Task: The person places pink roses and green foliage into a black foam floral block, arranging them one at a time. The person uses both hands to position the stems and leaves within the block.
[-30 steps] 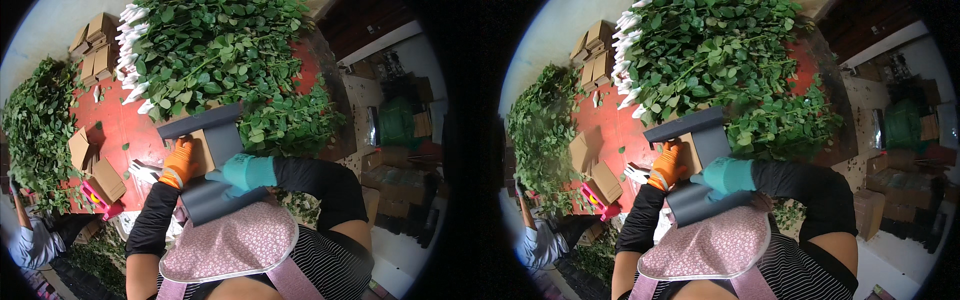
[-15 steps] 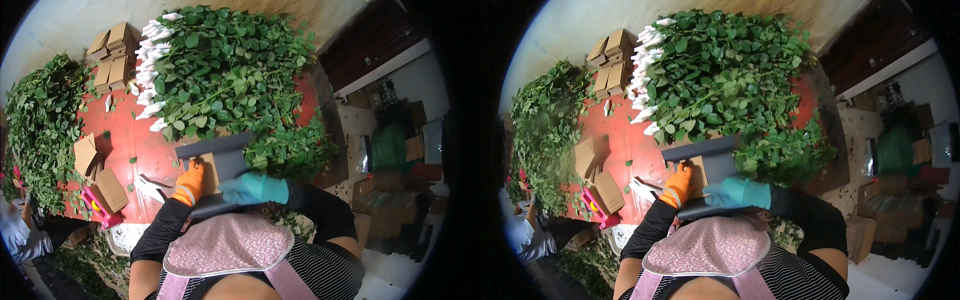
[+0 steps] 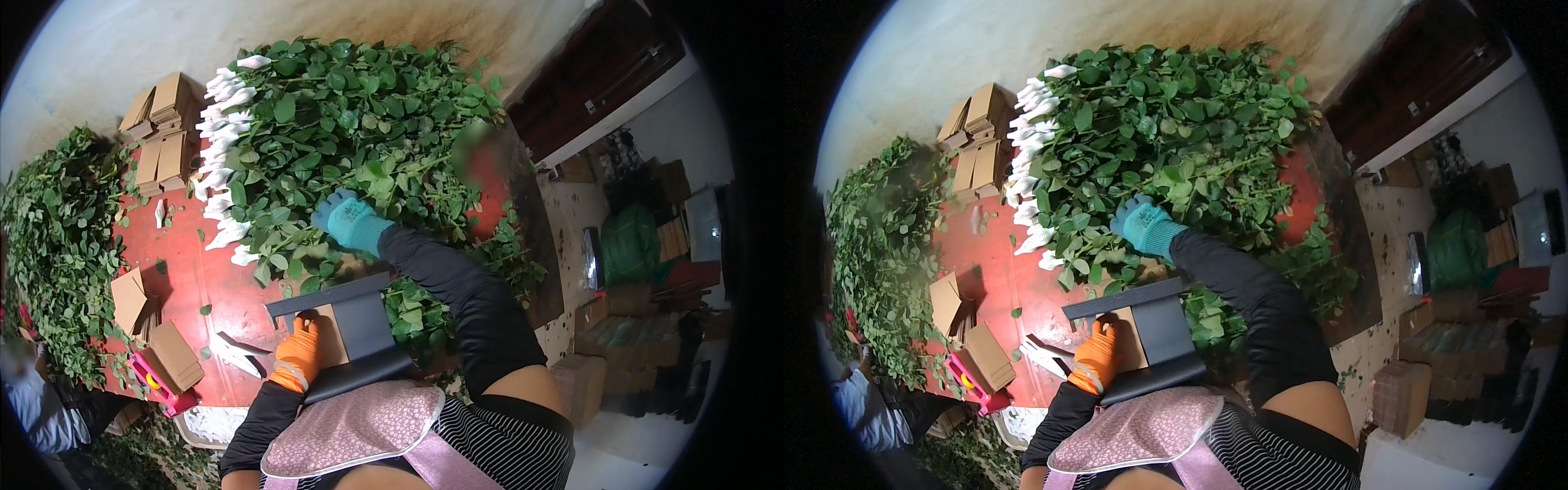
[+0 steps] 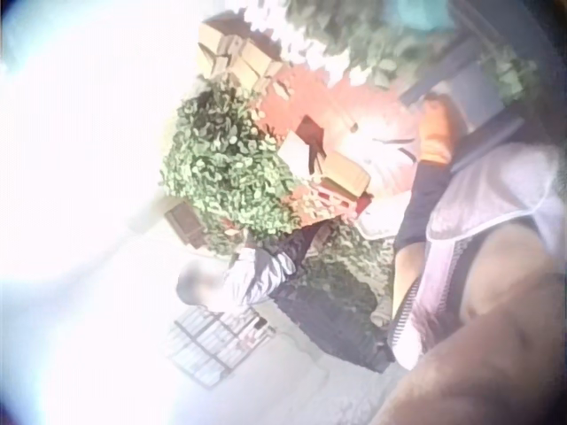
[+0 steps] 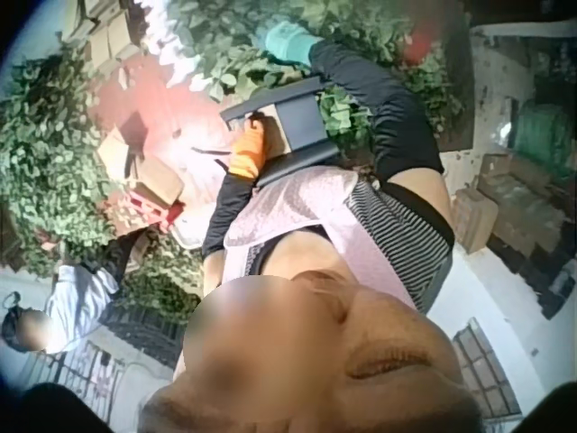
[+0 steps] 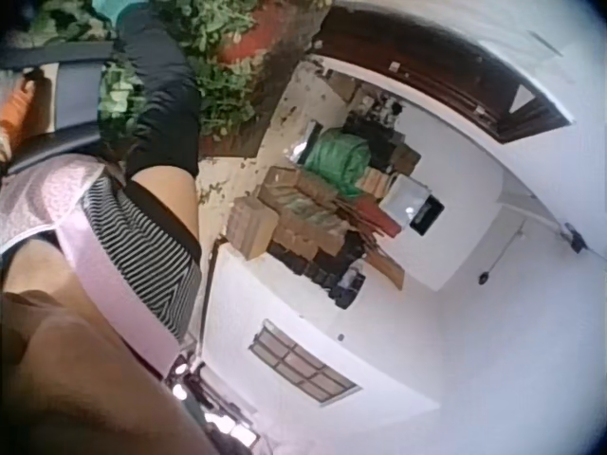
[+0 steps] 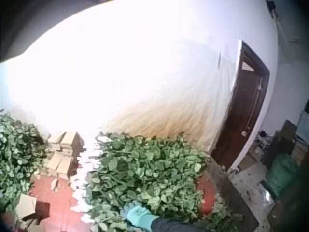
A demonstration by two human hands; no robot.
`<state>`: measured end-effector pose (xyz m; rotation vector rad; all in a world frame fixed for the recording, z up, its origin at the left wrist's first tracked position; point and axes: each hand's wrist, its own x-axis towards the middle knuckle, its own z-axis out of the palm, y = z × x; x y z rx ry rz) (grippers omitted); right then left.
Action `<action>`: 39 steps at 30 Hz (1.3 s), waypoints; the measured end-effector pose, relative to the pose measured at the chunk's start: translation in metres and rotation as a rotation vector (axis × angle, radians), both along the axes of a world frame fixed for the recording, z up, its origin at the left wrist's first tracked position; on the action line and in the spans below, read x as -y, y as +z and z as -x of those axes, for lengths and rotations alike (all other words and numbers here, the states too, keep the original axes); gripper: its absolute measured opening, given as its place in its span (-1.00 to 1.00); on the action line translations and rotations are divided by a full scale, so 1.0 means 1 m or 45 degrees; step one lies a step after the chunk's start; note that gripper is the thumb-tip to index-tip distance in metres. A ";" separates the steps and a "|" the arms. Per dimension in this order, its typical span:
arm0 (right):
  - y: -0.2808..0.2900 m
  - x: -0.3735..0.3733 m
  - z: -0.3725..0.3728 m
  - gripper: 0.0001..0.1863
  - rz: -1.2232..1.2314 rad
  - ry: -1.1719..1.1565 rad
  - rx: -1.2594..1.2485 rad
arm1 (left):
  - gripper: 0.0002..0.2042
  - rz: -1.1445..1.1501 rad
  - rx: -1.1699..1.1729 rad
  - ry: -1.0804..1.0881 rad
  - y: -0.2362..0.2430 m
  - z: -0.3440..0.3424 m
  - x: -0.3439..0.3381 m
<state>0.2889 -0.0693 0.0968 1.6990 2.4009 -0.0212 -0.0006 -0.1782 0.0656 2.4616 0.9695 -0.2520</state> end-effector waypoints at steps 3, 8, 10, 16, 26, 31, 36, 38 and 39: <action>0.050 0.017 0.017 -0.57 -0.130 0.093 -0.148 | -0.29 0.005 0.075 0.006 0.007 0.002 0.000; 0.068 0.052 0.041 -0.55 -0.101 0.138 -0.239 | -0.33 -0.046 -0.015 0.015 0.003 -0.002 0.001; 0.033 0.065 0.012 -0.57 -0.107 0.130 -0.422 | -0.36 -0.049 -0.082 0.021 0.008 -0.006 0.002; 0.002 0.058 -0.040 -0.67 0.582 -0.173 0.069 | -0.39 -0.053 -0.063 0.000 0.015 -0.008 -0.001; -0.006 -0.086 0.073 -0.73 -0.001 0.021 0.233 | -0.48 0.016 -0.094 0.056 0.017 -0.010 0.001; 0.010 -0.082 0.044 -0.66 -0.107 -0.003 -0.119 | -0.56 -0.129 -0.011 0.072 0.009 -0.003 0.006; 0.161 -0.030 -0.008 -0.65 -0.773 -0.030 -0.937 | -0.66 -0.131 -0.037 0.109 0.011 -0.010 0.006; 0.206 -0.017 -0.012 -0.72 -0.907 0.022 -0.898 | -0.68 -0.149 -0.052 0.109 0.012 -0.008 0.007; 0.215 -0.006 -0.004 -0.62 -0.738 0.206 -0.763 | -0.68 -0.159 -0.047 0.103 0.009 -0.006 0.007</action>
